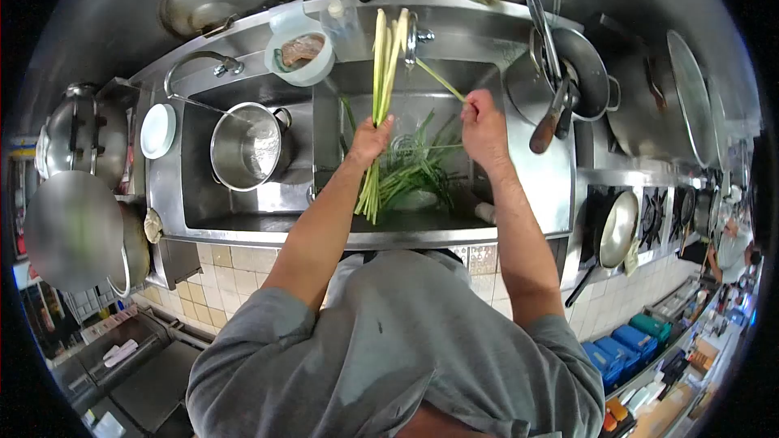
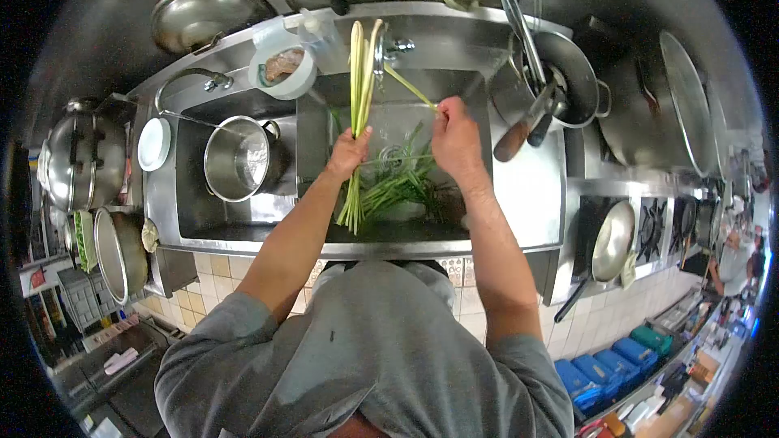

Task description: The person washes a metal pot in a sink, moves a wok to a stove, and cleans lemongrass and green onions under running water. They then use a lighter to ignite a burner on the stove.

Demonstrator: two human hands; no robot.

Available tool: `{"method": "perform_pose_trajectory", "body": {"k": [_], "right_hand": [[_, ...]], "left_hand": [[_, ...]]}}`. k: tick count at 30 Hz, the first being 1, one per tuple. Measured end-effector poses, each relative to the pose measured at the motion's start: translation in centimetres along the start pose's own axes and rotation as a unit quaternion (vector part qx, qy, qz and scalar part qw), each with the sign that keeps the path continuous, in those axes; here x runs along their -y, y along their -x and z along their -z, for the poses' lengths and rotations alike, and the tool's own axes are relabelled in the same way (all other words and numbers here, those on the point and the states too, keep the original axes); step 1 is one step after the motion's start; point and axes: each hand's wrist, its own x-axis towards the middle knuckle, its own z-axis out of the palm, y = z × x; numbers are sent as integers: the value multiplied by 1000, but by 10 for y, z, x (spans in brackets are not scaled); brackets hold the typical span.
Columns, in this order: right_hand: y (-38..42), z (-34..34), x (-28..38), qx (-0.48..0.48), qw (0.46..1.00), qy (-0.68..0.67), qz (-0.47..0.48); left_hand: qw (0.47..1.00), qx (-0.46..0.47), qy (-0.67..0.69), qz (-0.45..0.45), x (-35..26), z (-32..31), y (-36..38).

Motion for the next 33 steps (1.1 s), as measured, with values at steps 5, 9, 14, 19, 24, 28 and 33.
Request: {"method": "perform_pose_trajectory", "body": {"k": [5, 9, 14, 19, 24, 28, 33], "right_hand": [[21, 58, -5, -57, 972, 198, 111], [62, 105, 8, 20, 932, 360, -35], [131, 173, -21, -47, 932, 352, -70], [184, 217, -1, -109, 903, 395, -132], [248, 332, 2, -250, 871, 392, -157], [290, 377, -26, -277, 936, 162, -145], [257, 299, -48, -378, 905, 124, -149]], "left_hand": [[990, -35, -132, 48, 54, 12, -10], [935, -44, -348, -50, 51, 25, 8], [945, 18, -324, -46, 85, 36, 0], [916, 151, -372, 1, 65, 16, 16], [933, 58, -353, -34, 122, 38, 3], [967, 46, -247, 47, 96, 42, 1], [986, 112, -84, 90, 61, 30, -4]]}}
